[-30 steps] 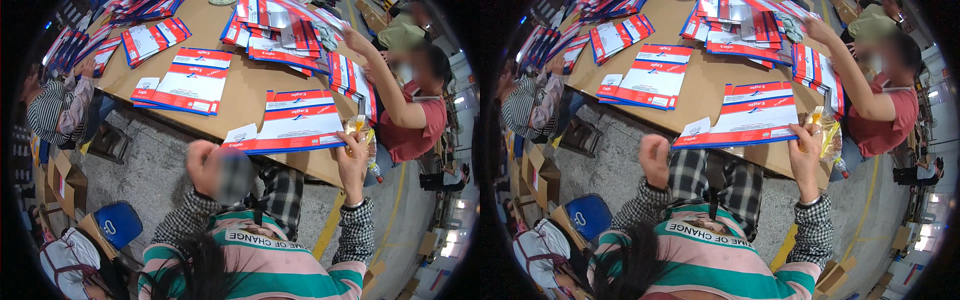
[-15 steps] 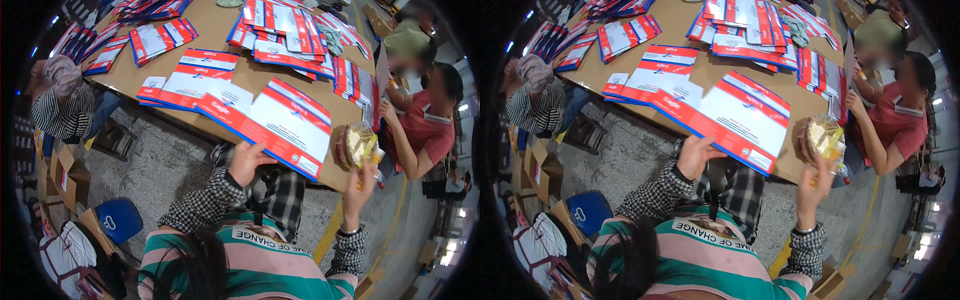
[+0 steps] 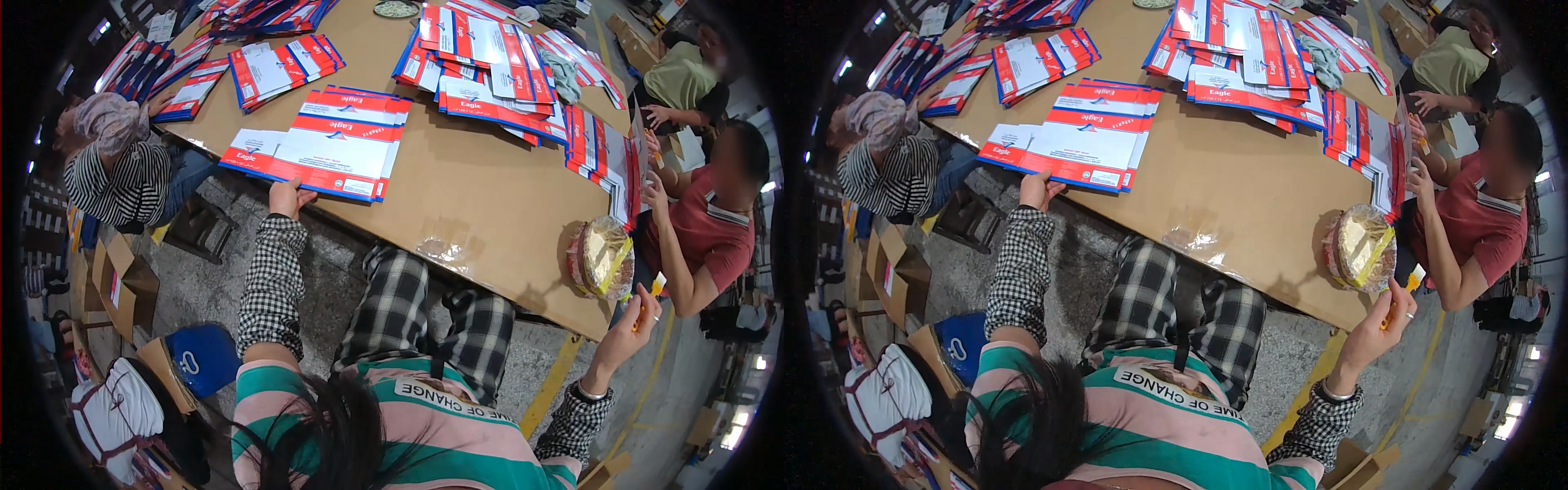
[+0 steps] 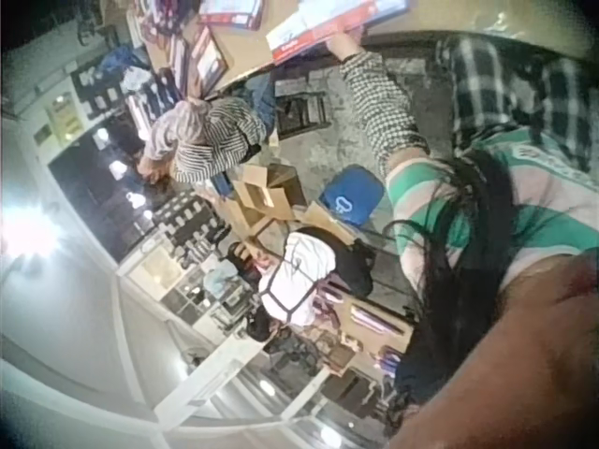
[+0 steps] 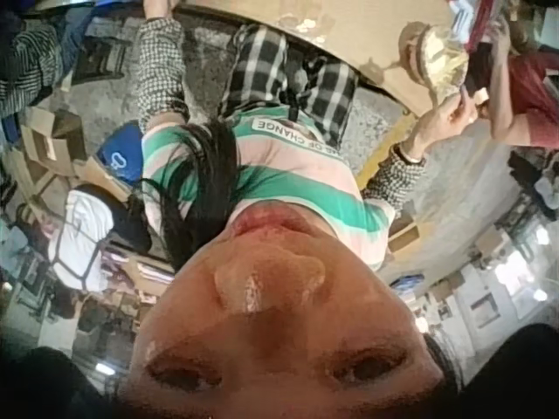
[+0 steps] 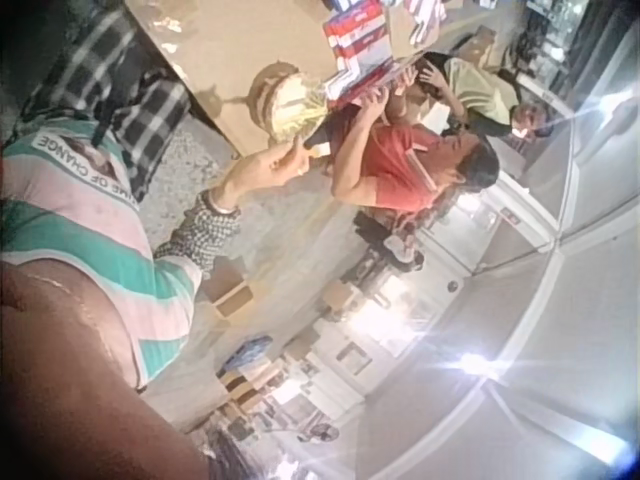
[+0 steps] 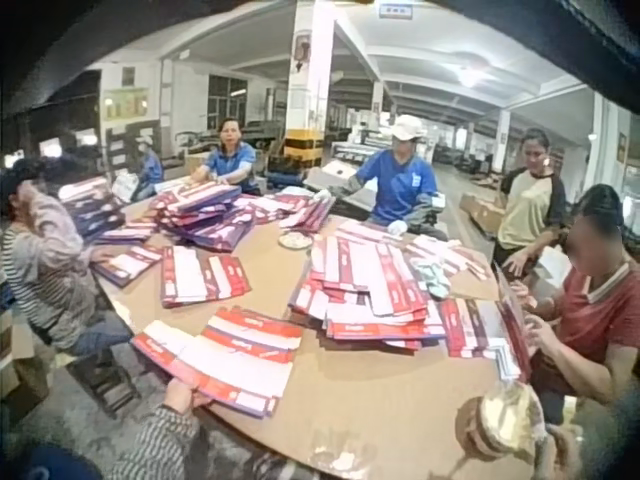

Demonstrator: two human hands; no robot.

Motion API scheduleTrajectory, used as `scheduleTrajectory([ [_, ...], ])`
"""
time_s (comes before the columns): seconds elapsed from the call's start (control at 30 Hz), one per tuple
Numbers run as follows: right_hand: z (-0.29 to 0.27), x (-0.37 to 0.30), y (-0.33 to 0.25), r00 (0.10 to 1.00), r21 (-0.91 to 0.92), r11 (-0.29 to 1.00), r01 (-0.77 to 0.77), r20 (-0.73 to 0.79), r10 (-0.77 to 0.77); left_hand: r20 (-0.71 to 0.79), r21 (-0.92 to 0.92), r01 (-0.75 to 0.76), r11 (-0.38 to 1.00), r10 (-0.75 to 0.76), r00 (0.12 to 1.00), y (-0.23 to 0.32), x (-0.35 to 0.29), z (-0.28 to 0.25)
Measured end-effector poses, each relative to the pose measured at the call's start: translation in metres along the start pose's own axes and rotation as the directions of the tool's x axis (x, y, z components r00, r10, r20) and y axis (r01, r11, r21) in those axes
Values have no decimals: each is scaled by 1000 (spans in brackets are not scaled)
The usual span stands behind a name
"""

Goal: The person assembles flat-packed cardboard boxes at a workbench. They fold the box flaps, apply adhesive to the tabs using a small brush, and press the flaps together to form the box structure. The person handles multiple boxes sequentially, stacking the finished ones on the table.

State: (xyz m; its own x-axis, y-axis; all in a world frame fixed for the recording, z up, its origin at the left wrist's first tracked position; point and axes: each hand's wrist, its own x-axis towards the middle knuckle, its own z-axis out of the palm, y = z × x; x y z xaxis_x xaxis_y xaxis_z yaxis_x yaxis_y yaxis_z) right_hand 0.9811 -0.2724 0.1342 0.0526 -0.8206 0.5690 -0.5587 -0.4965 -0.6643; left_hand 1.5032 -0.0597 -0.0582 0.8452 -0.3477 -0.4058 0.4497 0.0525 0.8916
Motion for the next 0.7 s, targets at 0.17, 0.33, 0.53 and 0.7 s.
scheduleTrajectory([
  [0.17, 4, 1, -6, 1000, 24, 1000, -14, 11, 14, -45, -12, 109, 994, -110, 993, -8, 25, 13],
  [0.33, 8, 0, -14, 997, 6, 999, 51, 62, -51, -151, 156, 230, 961, -207, 967, -3, 38, 21],
  [0.53, 23, -9, -31, 965, 163, 984, 76, 238, -114, -363, 423, 278, 862, -120, 924, 2, 30, 31],
  [0.7, 34, -11, -32, 949, 159, 981, 109, 276, -150, -401, 351, 242, 905, -89, 912, 0, 24, 46],
])
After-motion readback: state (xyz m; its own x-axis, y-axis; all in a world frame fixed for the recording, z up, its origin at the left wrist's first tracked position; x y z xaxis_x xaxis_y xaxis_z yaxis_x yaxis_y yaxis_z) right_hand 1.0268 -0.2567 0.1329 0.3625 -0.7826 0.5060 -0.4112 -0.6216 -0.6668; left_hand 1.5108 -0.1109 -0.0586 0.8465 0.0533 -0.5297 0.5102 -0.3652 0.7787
